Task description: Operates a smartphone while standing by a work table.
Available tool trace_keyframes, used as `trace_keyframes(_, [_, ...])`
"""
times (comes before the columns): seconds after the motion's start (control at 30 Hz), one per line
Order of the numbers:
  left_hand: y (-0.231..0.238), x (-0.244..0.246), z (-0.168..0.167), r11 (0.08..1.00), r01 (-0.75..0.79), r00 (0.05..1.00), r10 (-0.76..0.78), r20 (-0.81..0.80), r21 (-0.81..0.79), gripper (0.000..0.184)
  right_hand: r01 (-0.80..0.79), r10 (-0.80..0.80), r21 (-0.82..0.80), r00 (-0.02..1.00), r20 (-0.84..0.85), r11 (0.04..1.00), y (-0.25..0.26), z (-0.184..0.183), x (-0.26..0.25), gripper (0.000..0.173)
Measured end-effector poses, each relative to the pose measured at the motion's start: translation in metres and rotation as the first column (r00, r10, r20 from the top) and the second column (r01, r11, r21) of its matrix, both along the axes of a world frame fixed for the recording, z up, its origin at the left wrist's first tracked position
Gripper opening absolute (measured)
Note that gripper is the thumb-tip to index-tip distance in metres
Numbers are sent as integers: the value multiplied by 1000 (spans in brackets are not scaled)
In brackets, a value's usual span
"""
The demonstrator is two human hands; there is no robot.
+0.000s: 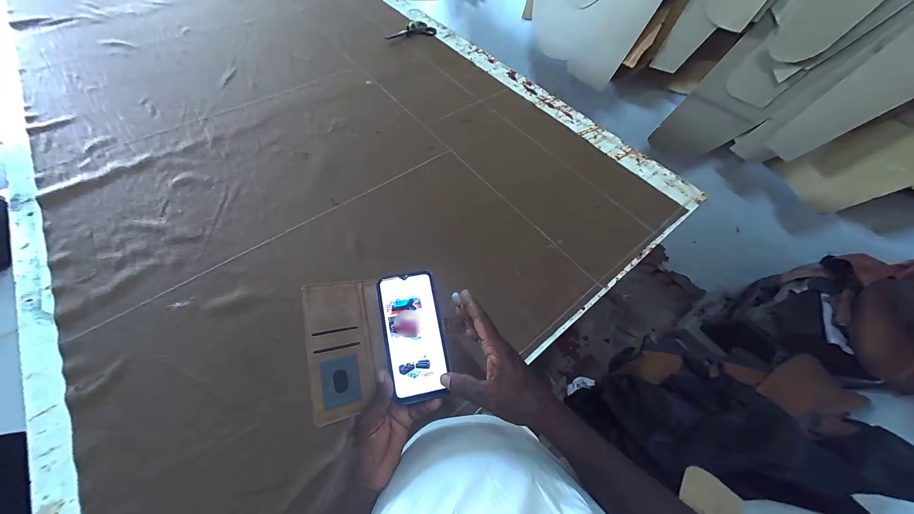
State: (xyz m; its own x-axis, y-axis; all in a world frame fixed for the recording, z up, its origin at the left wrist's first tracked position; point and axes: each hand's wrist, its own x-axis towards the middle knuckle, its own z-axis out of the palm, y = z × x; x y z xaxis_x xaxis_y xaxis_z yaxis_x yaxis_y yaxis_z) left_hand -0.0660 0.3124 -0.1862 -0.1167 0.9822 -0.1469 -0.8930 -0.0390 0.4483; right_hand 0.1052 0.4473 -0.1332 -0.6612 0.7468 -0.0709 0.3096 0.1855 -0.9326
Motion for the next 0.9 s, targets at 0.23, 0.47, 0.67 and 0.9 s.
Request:
trace_keyframes(0.23, [0,1,-1,1000,-13,1000,13,7,1,55,-45,45,7,998,33,999,-3,-2,-1,107])
trace_keyframes(0.47, [-1,0,-2,1000,-12,1000,12,5,15,56,-27,25,45,999,44,999,-1,-1,-4,105])
trace_keyframes(0.67, [-1,0,-3,1000,-15,1000,15,1,17,56,-3,2,66,1000,24,998,3,2,-8,103])
trace_keyframes(0.9, [-2,0,-5,1000,-1,1000,2,-30,9,57,7,-7,57,1000,7,998,5,3,-10,102])
